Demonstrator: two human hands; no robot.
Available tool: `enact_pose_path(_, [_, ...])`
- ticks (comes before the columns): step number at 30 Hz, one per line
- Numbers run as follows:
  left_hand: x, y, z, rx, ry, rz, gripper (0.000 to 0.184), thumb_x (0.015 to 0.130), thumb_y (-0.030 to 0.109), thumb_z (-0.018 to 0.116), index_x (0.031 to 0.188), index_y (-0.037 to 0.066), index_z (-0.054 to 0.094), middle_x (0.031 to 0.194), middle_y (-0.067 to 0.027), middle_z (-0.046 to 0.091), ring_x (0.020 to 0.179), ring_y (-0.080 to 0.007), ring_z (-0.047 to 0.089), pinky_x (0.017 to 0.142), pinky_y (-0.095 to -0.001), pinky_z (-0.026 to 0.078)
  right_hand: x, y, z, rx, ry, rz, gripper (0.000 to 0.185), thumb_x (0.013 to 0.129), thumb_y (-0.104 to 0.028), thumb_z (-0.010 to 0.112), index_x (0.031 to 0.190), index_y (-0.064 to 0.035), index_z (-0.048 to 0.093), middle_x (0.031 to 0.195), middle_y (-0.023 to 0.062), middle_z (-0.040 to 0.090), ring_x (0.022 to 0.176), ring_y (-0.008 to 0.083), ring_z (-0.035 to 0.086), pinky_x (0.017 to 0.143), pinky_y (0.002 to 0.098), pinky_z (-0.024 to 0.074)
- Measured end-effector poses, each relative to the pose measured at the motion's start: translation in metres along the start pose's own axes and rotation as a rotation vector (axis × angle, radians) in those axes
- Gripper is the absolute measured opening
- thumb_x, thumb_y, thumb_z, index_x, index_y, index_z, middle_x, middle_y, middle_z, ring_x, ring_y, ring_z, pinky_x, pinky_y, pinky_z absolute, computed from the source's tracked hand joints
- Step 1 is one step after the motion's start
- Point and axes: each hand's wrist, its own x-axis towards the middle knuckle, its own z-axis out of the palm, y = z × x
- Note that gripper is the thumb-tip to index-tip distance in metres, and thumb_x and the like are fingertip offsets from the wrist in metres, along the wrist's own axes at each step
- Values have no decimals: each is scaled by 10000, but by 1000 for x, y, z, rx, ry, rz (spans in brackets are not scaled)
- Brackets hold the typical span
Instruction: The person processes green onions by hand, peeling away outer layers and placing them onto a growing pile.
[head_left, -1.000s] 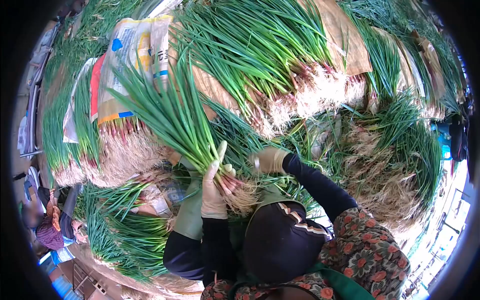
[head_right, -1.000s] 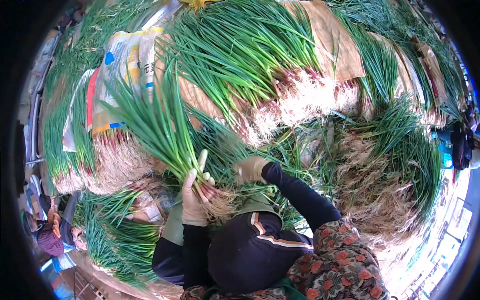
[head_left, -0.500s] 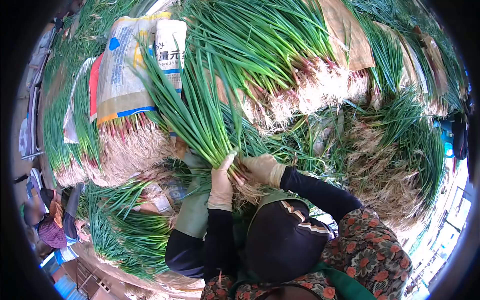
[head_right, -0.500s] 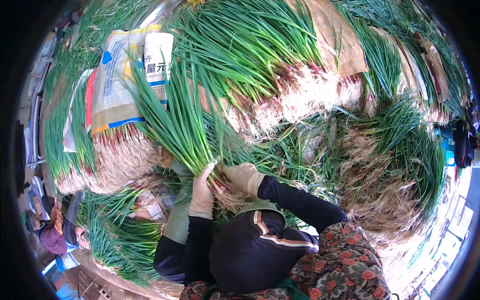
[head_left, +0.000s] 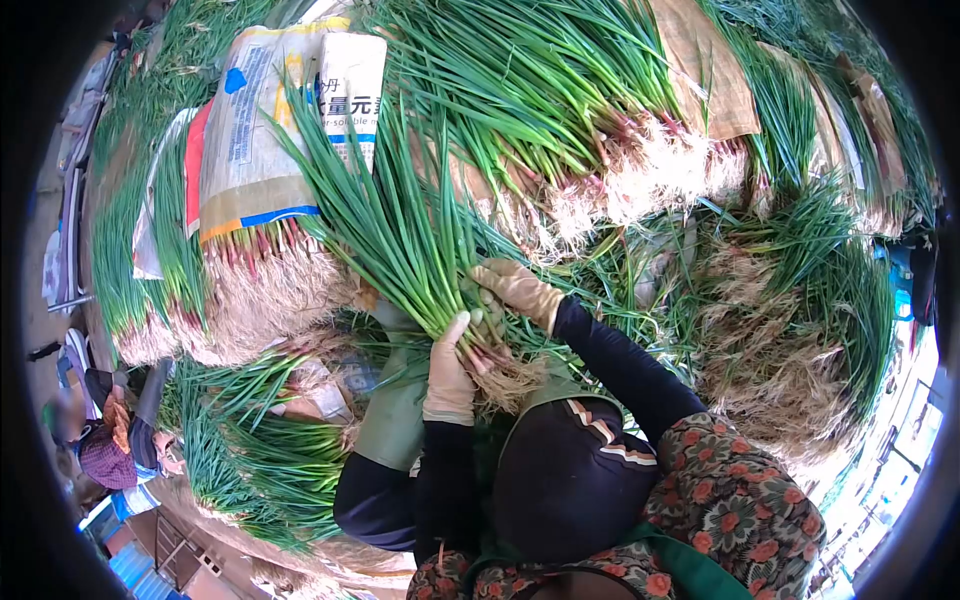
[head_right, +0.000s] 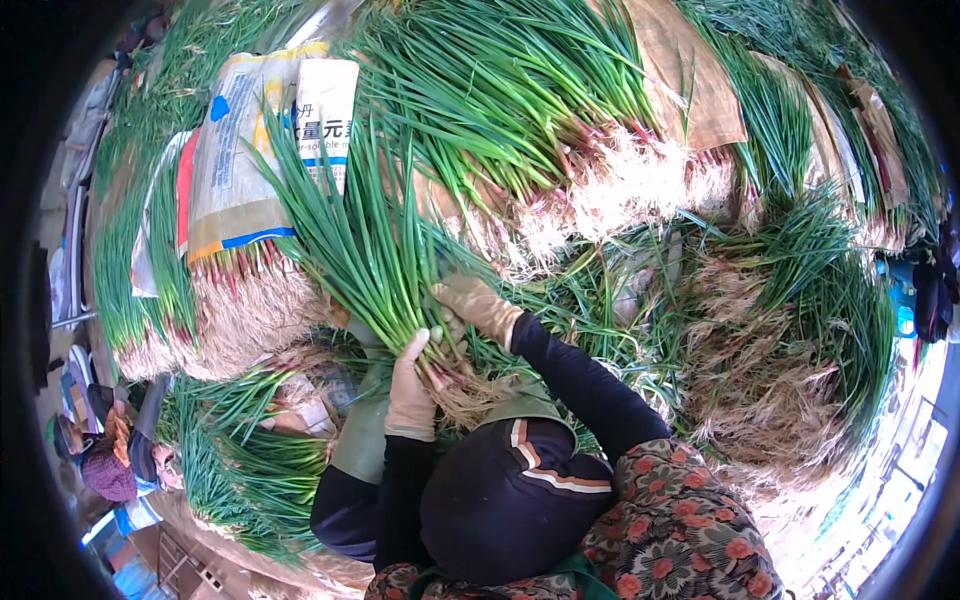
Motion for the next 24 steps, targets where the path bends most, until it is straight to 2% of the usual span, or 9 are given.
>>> enact_pose_path(2, [0,1,2,-23,6,-17,235,858,233,536,950,18,551,797,-129,627,625,-263,621,552,-433,543,-13,-1,3,-85,56,7,232,896,-236,523,885,-11,578,593,43,507,489,130,499,459,259,418])
enact_pose_path(4, [8,-5,-4,224,22,35,236,829,237,583,949,38,550,675,-75,610,450,-147,557,376,-216,389,-28,-15,12,-153,83,29,210,889,-220,522,890,-19,585,603,73,531,511,179,540,497,285,447])
enact_pose_path(5, [8,-7,-3,313,3,57,231,821,233,592,938,39,550,667,-66,607,441,-138,551,367,-210,372,-22,-14,16,-741,129,-641,217,868,-228,523,916,-26,587,652,125,581,599,275,593,570,344,477])
enact_pose_path(8, [12,-11,-8,467,29,143,193,800,203,604,895,43,554,600,-34,572,398,-124,527,336,-204,318,-17,-20,27,-946,199,-373,252,837,-222,543,938,4,583,778,223,585,718,364,585,646,400,485])
enact_pose_path(14, [0,-9,23,193,138,182,175,802,112,573,936,3,544,725,-61,571,524,-162,578,385,-245,435,13,40,-7,-1352,279,-636,163,786,-173,572,882,-42,589,828,145,603,768,275,596,677,354,483])
enact_pose_path(16, [-10,-8,28,168,154,209,232,808,101,541,1003,-21,513,726,-76,557,540,-177,571,382,-257,453,31,79,-85,-1182,474,-341,164,721,-128,581,872,-61,580,869,91,589,786,219,579,658,313,478])
enact_pose_path(19, [-26,1,31,237,120,259,323,806,109,521,1093,-30,465,726,-80,547,557,-167,565,383,-253,460,-14,58,-114,-2060,386,-391,155,837,-171,465,878,-73,578,831,114,591,712,230,579,654,320,474])
enact_pose_path(22, [-37,17,14,215,75,425,365,821,103,495,1158,-28,446,717,-59,528,555,-159,559,374,-242,458,-89,60,-132,-1765,-521,219,269,843,-291,481,882,-64,619,807,149,627,741,289,619,657,378,491])
enact_pose_path(24, [-31,18,23,77,92,422,354,850,114,493,1182,-5,456,723,-30,506,585,-152,562,427,-266,478,-88,41,-123,-1618,-511,344,321,851,-352,486,936,-68,609,797,157,639,744,307,632,656,396,495])
